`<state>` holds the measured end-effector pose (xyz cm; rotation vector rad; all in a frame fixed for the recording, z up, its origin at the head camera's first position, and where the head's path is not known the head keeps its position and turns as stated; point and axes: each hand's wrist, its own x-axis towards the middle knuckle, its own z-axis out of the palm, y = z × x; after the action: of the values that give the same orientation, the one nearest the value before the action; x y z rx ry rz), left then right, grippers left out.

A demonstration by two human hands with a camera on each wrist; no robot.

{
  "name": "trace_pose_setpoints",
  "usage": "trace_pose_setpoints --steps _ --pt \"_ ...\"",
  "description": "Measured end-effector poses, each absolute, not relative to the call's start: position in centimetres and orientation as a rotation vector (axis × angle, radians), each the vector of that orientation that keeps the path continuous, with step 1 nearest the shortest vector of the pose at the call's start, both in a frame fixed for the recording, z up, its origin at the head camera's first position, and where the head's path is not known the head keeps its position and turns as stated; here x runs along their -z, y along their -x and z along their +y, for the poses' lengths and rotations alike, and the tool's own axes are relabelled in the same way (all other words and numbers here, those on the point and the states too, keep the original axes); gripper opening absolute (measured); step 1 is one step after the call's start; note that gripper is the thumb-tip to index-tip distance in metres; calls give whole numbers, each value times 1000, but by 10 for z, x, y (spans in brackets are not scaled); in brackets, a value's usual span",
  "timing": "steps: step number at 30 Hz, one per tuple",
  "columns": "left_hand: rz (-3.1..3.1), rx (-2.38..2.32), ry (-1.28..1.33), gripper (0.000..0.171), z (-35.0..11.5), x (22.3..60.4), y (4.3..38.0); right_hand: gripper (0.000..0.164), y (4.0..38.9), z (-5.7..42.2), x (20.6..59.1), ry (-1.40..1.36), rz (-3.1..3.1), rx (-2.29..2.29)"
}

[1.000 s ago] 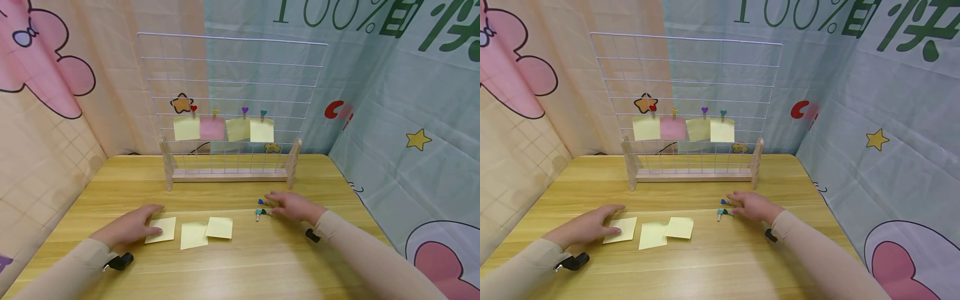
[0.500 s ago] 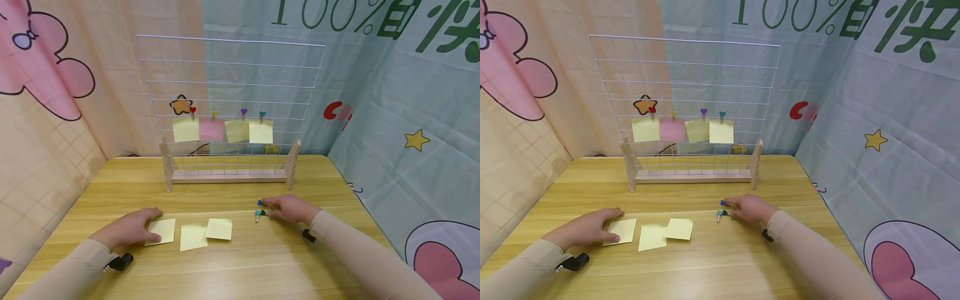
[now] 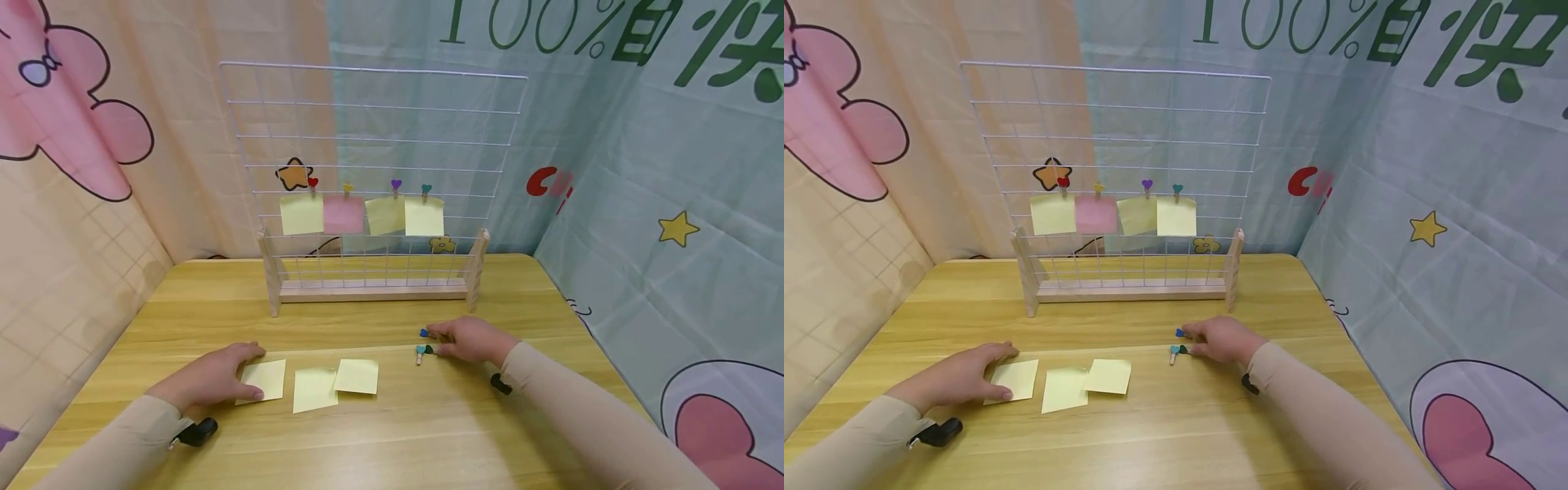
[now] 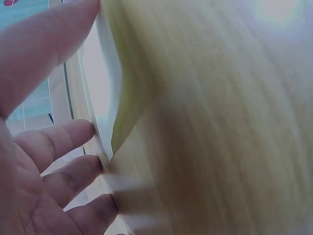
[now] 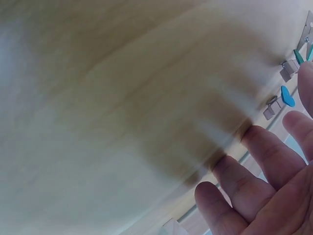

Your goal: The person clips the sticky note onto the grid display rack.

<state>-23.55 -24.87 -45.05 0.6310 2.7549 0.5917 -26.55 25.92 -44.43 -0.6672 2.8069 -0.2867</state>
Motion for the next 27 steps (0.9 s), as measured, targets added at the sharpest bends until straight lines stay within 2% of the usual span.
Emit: trace_pose_setpoints --steps 27 --pt "2751 -556 -649 86 -260 449 232 48 274 249 436 640 2802 287"
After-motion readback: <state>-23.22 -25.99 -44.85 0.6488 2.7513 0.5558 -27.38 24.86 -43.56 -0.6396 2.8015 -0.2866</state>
